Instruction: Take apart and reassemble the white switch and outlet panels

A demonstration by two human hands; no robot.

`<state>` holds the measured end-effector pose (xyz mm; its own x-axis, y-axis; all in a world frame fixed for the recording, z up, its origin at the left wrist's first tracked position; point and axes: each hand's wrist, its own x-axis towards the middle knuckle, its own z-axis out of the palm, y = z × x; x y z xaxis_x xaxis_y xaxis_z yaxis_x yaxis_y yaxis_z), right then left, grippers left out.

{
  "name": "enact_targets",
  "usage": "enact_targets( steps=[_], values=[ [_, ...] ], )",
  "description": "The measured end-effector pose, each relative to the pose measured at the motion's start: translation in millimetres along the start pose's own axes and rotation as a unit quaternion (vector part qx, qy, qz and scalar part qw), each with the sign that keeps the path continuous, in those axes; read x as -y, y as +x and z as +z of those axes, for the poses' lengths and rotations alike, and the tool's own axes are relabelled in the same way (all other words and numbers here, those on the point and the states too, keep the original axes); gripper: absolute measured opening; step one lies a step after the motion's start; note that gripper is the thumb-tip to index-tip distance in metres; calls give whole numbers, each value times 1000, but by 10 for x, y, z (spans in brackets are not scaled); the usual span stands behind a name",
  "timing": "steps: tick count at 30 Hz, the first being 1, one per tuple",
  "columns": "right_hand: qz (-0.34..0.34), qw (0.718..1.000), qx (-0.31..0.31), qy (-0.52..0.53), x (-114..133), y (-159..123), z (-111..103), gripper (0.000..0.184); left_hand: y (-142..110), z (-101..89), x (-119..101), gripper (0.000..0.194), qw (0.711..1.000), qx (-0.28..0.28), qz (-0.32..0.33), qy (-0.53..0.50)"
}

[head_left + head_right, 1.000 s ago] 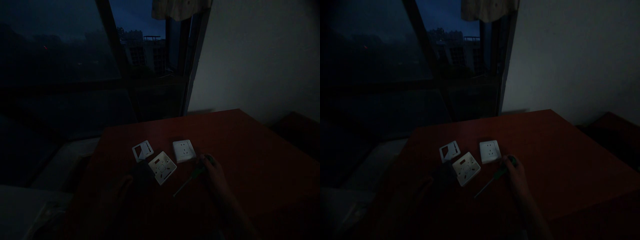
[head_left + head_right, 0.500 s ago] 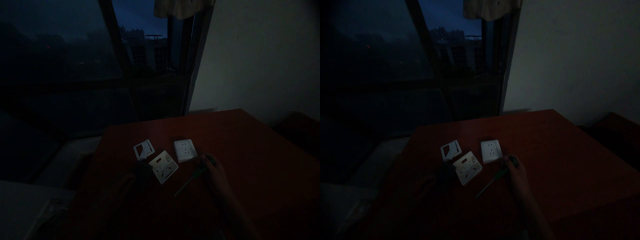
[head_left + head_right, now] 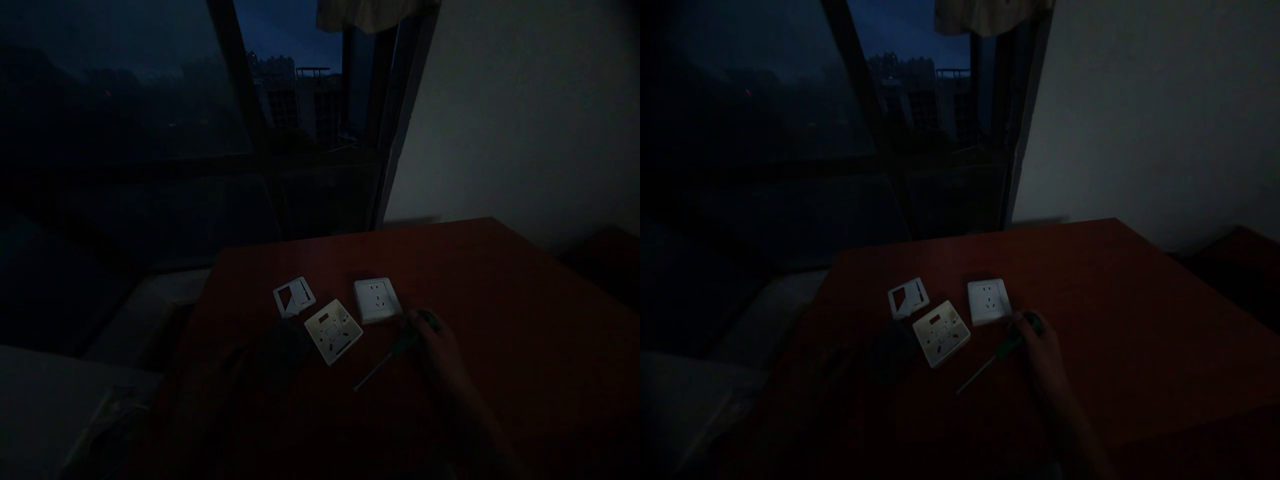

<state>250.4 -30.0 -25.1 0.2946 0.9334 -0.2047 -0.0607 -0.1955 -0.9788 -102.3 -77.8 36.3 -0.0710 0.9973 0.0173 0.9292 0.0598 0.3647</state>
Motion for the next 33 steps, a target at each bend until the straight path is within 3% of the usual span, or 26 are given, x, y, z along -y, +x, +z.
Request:
enact_targets(
  steps=[6, 9, 12, 18, 22, 28, 31, 33],
  values=[
    [-8, 1000, -6, -14, 4, 1, -7, 30, 158, 34, 134, 25, 1000, -22, 13, 2],
    [-3, 1000, -6, 4, 11, 5, -4, 29, 228, 74, 69, 24, 999, -36, 27, 2],
    [2, 1000, -15, 5, 3, 16, -11, 30, 233, 211, -179, 36, 998, -36, 56, -1],
    [22, 999, -18, 36, -31, 33, -29, 31, 239, 540, -799, 90, 987, 12, 152, 52],
    [21, 999, -20, 44, 7, 6, -11, 31, 306, 625, -944, 77, 980, 38, 181, 66],
    [30, 998, -20, 57, 47, -11, 1, 32, 304, 558, -922, 73, 985, 1, 171, -10],
    [37, 997, -13, 62, 21, 7, -5, 32, 420, 389, -753, 69, 985, -32, 161, -48],
    [27, 998, -10, 52, -2, 17, -12, 32, 594, 241, -552, 62, 991, -84, 92, -38]
  ],
)
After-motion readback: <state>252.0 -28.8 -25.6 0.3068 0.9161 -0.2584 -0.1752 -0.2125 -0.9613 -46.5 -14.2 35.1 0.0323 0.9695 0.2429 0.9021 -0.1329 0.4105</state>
